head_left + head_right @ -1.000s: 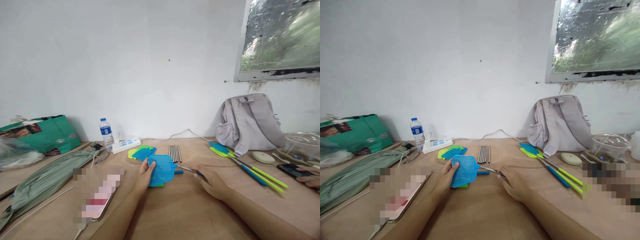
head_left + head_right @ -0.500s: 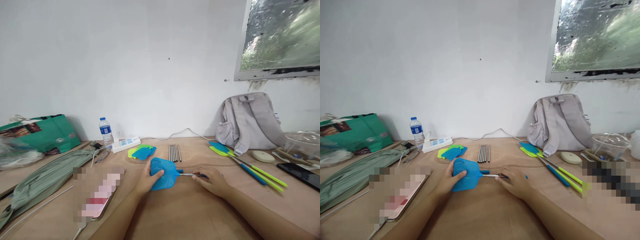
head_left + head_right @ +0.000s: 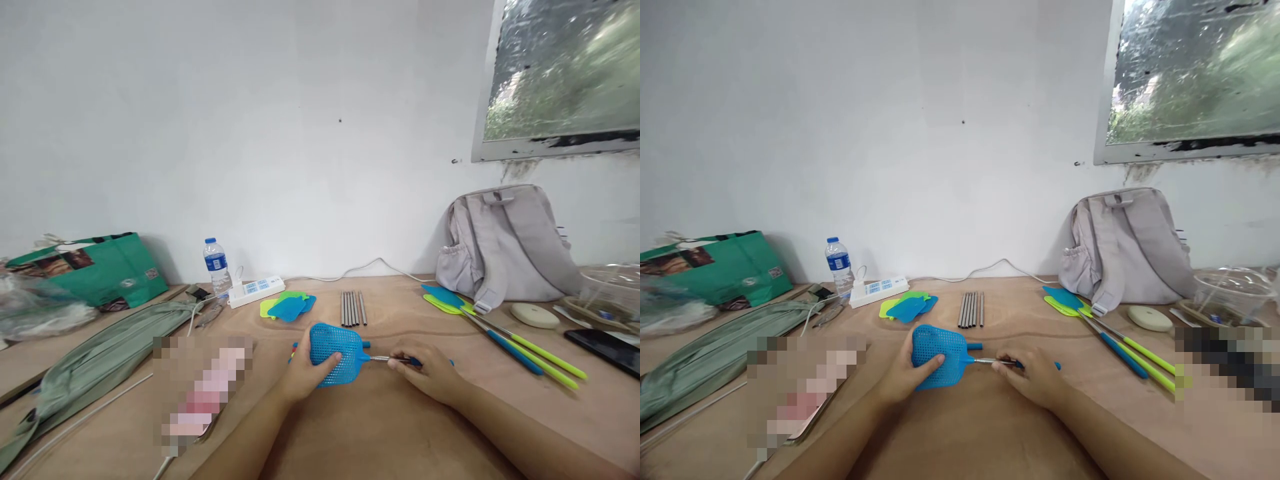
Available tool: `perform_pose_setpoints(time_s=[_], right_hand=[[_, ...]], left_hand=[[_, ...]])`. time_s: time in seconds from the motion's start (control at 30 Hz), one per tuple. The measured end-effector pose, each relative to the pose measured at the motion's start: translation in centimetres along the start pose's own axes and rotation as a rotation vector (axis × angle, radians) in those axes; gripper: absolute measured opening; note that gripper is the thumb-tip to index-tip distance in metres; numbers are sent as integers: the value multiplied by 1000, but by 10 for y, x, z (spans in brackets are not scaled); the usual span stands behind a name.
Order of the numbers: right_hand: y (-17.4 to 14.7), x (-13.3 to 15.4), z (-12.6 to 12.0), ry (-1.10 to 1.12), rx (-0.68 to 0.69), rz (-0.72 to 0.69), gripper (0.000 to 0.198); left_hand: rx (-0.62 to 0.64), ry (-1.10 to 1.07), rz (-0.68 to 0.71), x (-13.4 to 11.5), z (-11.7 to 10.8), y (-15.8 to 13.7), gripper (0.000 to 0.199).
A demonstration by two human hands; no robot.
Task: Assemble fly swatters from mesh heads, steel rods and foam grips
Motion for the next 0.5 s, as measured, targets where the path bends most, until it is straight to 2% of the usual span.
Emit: perform_pose_setpoints(time_s=[0.23,0.5], right_hand=[[-4,-1,-1,6,-141,17,32],[-7,3,4,43,-206,43,31]], left_hand=[[-48,24,69,-12,3,-6,48],[7,48,85,-20,-3,-6,38]])
Point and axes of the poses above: each hand's wrist, its own y-axis towards the middle knuckle, its own z-axis out of the palm, x = y × z, the point moved 4 cm from there along y, towards the middle knuckle, and after that the axes turned 14 degrees about y, right-handed, at the moved point
